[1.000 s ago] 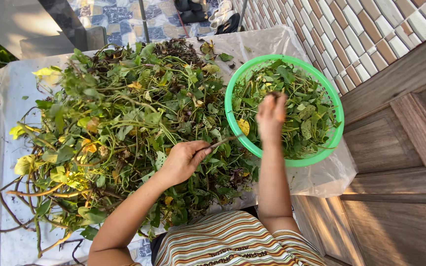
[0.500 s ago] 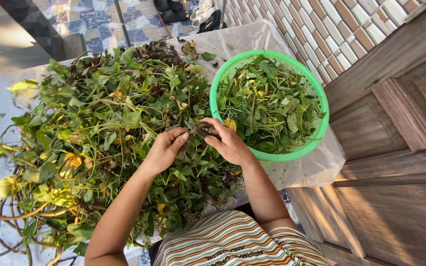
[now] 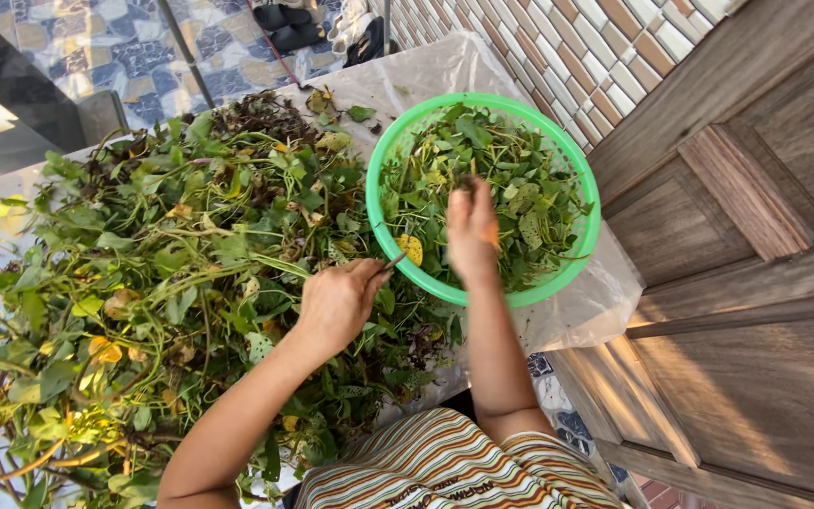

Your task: The person sorts a large pile of harvested leafy vines on a plastic-covered table, holding each vine and stripping or cutting the edible leaves and tender tips with a small knife, dropping the usable greens into a green plastic basin and leaving stems and damaged leaves on the table.

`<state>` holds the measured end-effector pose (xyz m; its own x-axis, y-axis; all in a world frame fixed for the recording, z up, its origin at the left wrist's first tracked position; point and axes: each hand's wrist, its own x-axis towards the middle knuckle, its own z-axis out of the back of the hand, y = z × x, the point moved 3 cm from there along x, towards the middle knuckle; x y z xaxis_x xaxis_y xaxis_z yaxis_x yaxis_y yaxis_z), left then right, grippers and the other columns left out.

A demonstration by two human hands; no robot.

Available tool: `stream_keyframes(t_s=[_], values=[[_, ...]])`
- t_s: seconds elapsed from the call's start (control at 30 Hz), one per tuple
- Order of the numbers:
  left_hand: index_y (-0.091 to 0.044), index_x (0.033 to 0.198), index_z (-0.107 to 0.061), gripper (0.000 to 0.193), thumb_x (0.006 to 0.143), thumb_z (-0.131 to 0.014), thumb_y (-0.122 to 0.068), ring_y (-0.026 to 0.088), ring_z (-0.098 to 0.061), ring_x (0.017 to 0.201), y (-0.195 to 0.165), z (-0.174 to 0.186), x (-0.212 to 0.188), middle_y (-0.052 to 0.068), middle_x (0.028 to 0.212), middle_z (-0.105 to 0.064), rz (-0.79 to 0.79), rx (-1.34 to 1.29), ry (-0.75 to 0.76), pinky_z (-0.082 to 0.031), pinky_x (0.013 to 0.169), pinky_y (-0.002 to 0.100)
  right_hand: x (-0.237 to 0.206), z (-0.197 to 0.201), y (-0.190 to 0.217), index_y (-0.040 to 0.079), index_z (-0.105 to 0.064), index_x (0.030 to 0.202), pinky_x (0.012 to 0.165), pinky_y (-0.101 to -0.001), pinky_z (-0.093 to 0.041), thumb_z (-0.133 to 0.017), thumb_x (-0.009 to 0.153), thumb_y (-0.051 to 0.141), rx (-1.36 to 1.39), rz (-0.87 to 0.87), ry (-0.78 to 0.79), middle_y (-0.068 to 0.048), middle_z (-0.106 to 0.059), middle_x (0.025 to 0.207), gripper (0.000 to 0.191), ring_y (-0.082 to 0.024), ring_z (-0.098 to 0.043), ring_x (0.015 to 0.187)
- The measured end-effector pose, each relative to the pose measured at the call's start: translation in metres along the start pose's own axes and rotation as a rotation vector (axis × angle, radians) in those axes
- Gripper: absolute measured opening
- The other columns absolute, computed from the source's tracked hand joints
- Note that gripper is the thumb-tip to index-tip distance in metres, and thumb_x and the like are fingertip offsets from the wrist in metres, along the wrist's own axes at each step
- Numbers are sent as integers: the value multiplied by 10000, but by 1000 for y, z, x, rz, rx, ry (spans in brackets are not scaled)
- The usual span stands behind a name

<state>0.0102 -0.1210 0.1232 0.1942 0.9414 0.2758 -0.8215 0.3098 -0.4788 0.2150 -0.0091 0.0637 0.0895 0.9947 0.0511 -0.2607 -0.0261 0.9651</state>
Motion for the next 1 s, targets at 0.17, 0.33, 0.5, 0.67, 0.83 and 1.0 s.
stream_keyframes(t_s=[0.17,0.33,0.5,0.67,0.83,1.0], values=[[-101,997,-750,276,846,-765,-332,270,-680,856,12,2,46,91,904,-710,-45,421,120,-518,824,465,13,36,-40,234,-216,1600,426,-244,-367,-482,1067,360,540,-77,231,-24,-512,764,609,-93,-460,526],[-122,1030,-751,237,846,-782,-268,309,-643,983,-3,-30,149,95,970,-663,-232,339,-52,-500,836,474,4,42,-69,200,-309,1577,458,-278,-393,-505,1064,425,896,-180,267,-59,-520,771,593,-130,-461,505],[-133,928,-769,138,809,-787,-201,333,-632,1016,-31,-91,233,123,986,-645,-300,251,-34,-524,837,469,2,53,-74,202,-343,1564,480,-285,-390,-516,1045,456,976,-220,155,-59,-525,791,604,-135,-474,534],[-139,906,-783,160,746,-779,-143,331,-630,1066,-36,-126,258,134,1032,-649,-288,380,14,-531,850,454,-2,51,-72,221,-329,1584,479,-277,-384,-532,1034,472,953,-198,179,-59,-514,777,638,-127,-457,528],[-169,871,-793,124,753,-772,-139,311,-650,1064,-31,-124,262,106,1010,-674,-294,367,13,-540,859,451,-1,52,-70,206,-333,1591,487,-275,-381,-543,1039,460,945,-193,181,-51,-513,801,643,-124,-470,562],[-74,907,-770,121,796,-793,-118,327,-691,877,-25,-88,259,149,933,-707,-311,-90,86,-548,789,438,-2,51,-67,204,-335,1590,484,-275,-389,-542,1036,462,944,-168,185,-53,-509,788,645,-126,-467,547]])
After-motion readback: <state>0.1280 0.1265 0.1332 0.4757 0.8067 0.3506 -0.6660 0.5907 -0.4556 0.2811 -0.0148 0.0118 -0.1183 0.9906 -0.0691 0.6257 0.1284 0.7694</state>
